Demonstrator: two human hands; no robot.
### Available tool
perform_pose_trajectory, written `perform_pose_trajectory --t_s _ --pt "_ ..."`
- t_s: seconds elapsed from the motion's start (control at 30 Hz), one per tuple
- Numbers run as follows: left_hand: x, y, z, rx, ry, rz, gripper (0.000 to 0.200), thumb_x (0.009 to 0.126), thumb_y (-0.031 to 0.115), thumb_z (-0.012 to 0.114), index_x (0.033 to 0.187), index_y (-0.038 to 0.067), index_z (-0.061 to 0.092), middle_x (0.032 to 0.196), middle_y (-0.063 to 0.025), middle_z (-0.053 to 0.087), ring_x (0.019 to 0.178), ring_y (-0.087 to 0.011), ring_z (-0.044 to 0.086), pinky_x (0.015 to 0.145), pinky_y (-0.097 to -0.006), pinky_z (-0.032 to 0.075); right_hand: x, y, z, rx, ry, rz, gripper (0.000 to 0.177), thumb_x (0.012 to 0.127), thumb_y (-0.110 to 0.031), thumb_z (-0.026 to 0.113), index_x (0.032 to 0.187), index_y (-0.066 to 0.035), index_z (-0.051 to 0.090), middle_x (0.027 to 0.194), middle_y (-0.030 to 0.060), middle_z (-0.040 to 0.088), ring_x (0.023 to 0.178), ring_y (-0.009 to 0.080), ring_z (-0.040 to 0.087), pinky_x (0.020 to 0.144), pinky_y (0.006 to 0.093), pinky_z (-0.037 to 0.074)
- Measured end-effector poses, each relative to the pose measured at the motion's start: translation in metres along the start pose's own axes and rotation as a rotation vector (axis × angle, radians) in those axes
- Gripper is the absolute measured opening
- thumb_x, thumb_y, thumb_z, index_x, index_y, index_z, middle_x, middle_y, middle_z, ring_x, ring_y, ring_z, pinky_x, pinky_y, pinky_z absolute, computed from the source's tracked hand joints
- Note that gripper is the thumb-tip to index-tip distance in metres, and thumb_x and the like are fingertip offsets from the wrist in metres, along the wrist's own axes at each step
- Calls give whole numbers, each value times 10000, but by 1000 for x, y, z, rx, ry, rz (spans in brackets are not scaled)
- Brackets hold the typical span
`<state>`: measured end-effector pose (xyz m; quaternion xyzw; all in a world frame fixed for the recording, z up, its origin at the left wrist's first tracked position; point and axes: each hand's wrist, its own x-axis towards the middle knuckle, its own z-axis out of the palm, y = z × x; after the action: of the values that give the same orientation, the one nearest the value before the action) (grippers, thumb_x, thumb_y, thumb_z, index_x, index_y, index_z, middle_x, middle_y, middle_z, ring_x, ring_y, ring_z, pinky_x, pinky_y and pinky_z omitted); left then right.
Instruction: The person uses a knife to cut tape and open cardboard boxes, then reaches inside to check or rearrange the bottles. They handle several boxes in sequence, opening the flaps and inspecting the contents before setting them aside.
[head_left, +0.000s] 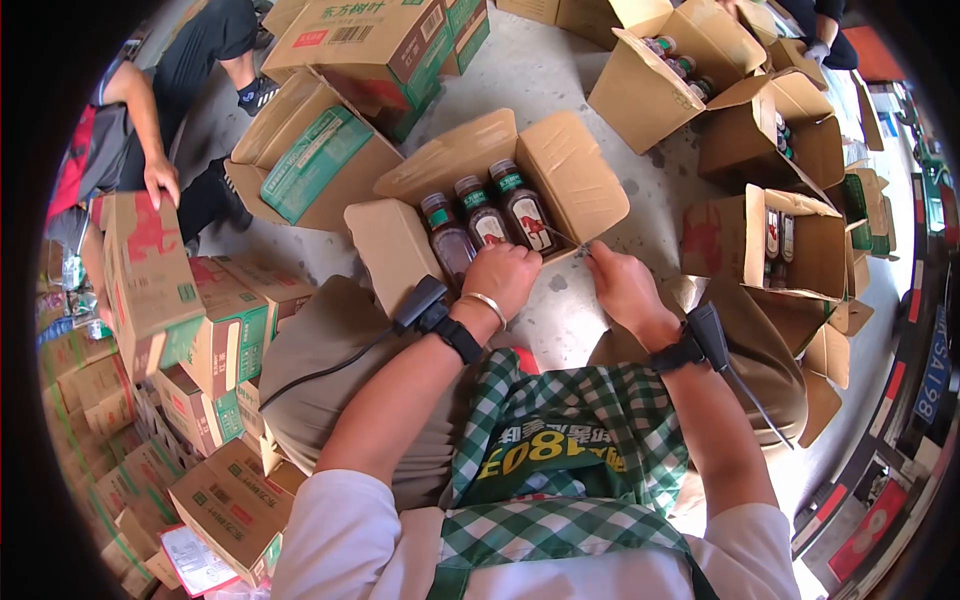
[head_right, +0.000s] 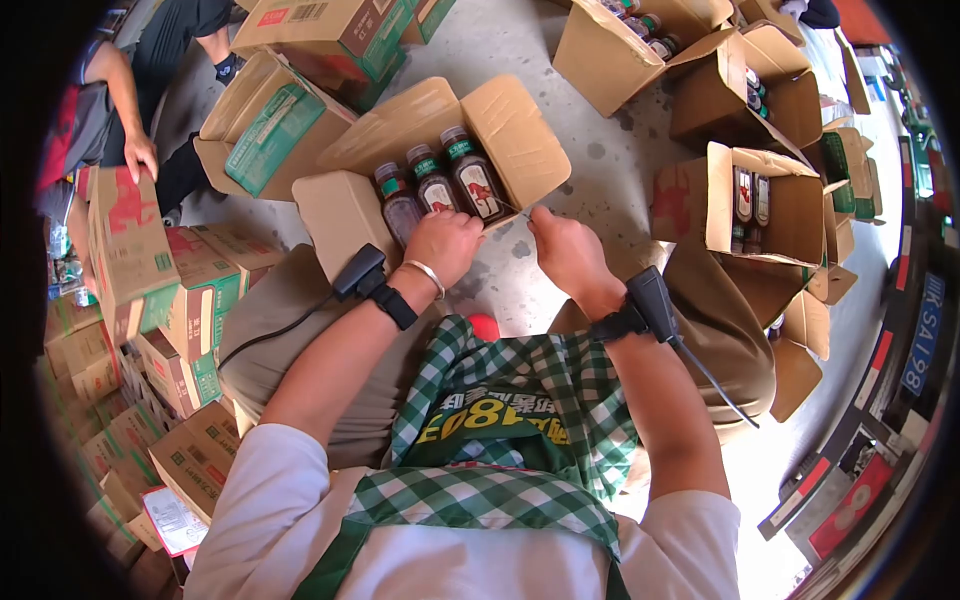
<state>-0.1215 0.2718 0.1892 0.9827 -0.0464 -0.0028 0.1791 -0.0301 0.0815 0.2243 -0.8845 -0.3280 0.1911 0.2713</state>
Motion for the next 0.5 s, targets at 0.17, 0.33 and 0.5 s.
perform_pose_trajectory --t_s 0.17,0.33,0.5 --pt "-1 3 -3 -6 7 -9 126 795 206 602 773 82 593 752 -79 610 803 -260 602 736 -378 460 -6 12 0 -103 -77 51 97 882 -157 502 910 -67 476 741 205 592 739 424 565 618 510 436" --pt "-2 10 -7 -4 -28 -22 99 771 107 513 812 98 603 805 -59 622 838 -232 603 771 -357 449 7 22 26 26 -12 -7 98 882 -142 503 946 -78 466 756 206 591 766 425 563 623 510 435" --pt "-2 11 -5 26 -17 -50 96 798 184 591 781 90 592 760 -75 610 804 -269 597 737 -370 465 -7 55 42 92 -79 54 93 877 -120 512 958 -84 488 779 228 578 789 433 551 629 497 434"
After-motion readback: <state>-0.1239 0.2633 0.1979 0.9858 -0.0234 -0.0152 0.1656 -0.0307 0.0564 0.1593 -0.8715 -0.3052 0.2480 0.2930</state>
